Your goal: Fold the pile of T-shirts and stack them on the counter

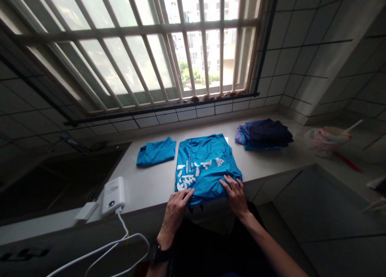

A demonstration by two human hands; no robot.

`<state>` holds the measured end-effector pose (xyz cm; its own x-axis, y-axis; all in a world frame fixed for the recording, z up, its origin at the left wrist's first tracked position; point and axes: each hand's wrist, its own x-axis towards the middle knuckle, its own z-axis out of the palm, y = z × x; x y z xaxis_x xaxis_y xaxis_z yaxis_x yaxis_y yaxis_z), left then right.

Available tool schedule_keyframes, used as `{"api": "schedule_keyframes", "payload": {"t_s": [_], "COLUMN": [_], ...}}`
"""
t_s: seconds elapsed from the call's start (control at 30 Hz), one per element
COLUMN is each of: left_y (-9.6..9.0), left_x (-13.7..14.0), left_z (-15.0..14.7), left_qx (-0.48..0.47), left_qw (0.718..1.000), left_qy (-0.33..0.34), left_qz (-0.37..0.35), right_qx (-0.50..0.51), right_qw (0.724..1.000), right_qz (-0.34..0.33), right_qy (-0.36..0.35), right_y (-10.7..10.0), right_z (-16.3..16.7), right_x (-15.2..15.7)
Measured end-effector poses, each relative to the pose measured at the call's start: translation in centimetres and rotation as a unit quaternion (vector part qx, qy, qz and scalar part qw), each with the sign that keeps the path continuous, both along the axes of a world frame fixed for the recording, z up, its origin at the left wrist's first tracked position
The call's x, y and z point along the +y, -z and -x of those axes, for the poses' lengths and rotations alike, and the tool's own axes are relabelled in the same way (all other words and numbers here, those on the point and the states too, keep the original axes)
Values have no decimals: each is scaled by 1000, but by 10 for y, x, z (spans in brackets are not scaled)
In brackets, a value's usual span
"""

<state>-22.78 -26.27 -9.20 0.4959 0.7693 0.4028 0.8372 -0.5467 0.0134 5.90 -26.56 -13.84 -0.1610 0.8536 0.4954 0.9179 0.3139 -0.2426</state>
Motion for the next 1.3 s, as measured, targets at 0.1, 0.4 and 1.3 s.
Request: {"api": "schedule_keyframes", "payload": {"t_s": [0.1, 0.4, 1.3], "left_y": [-9, -86, -3], "left_x": [-15, 15, 74], "left_z": [8, 1, -39], "left_qx": [-57, -233, 2], "left_qw": [998, 965, 976], "left_qy": [-12, -123, -197], "left_qz": [11, 14, 91], "right_qx": [39, 188, -80], "right_qw": [996, 941, 968], "right_qz": [25, 210, 236], "right_qy": [-75, -188, -30], "right_y": [-24, -141, -121], "right_z": [-21, -63, 20], "right_x": [-11, 33, 149]}}
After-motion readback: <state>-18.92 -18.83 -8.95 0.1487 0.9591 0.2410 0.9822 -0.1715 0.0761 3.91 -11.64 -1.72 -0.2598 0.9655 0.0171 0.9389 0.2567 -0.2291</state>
